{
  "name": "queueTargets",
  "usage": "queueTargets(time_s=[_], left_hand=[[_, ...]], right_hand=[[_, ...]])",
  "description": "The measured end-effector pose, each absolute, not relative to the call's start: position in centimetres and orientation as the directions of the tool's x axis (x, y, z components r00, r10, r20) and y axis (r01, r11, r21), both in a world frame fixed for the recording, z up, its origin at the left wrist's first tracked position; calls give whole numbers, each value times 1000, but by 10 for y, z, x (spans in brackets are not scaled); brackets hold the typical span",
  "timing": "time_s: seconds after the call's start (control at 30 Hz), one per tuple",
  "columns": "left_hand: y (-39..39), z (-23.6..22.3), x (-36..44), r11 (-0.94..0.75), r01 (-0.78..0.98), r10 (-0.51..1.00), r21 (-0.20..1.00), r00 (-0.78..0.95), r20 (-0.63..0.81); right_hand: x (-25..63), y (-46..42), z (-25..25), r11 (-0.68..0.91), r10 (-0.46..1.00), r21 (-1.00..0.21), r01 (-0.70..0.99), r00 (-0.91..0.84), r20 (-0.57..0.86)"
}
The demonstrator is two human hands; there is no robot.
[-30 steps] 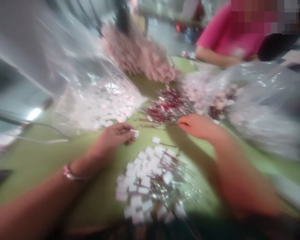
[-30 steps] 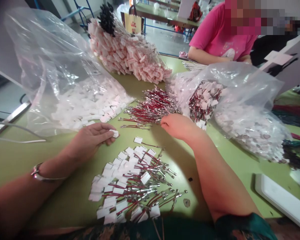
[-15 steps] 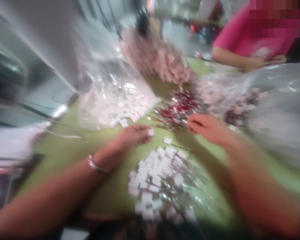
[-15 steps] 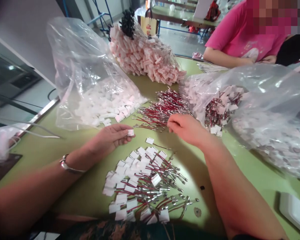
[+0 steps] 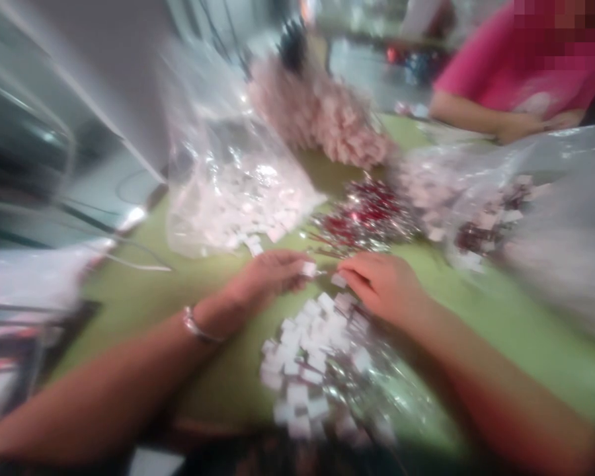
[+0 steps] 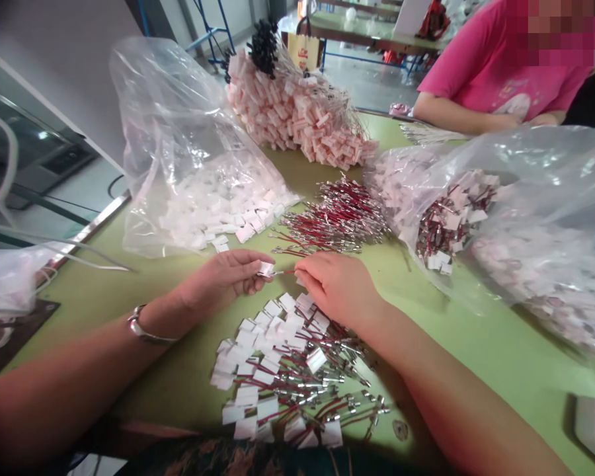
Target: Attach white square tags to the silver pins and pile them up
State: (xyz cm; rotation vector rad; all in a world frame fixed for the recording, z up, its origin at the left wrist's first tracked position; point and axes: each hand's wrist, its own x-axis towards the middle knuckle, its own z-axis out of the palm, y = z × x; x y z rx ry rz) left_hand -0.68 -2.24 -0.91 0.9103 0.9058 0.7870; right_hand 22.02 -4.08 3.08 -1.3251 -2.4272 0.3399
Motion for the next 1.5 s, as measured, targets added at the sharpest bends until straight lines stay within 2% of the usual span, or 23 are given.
queueTargets(time_s=[0.2, 0.43, 0.67, 0.77, 1.03, 1.27, 1.33, 1.5], left_hand=[[-23, -10, -9, 394, -195, 858, 898, 429, -283], [-23, -14, -10, 303, -43, 858, 952, 448, -252], [-25, -26, -6, 177, 168, 878, 970, 418, -233], [-25, -31, -5, 136, 217, 879, 967, 423, -219], [-24, -35, -1, 88, 258, 897, 962, 399, -189], [-35, -30, 6, -183, 454, 953, 872, 299, 45], [-34, -30, 5, -183, 439, 949, 880, 313, 42], [-28, -34, 0, -62, 346, 907, 936, 411, -91]], right_hand=[[223, -42, 32, 583, 812, -312, 750, -530, 244], [218, -46, 32, 490, 868, -226, 842, -445, 221], [204, -49, 24, 517, 856, -163, 841, -509, 89], [205, -43, 16, 525, 850, -172, 834, -522, 64], [211, -38, -1, 593, 804, -246, 767, -548, 230], [204, -44, 2, 570, 813, -130, 812, -533, 236], [205, -43, 1, 566, 817, -162, 808, -526, 235], [210, -40, -3, 583, 813, -307, 753, -545, 205]])
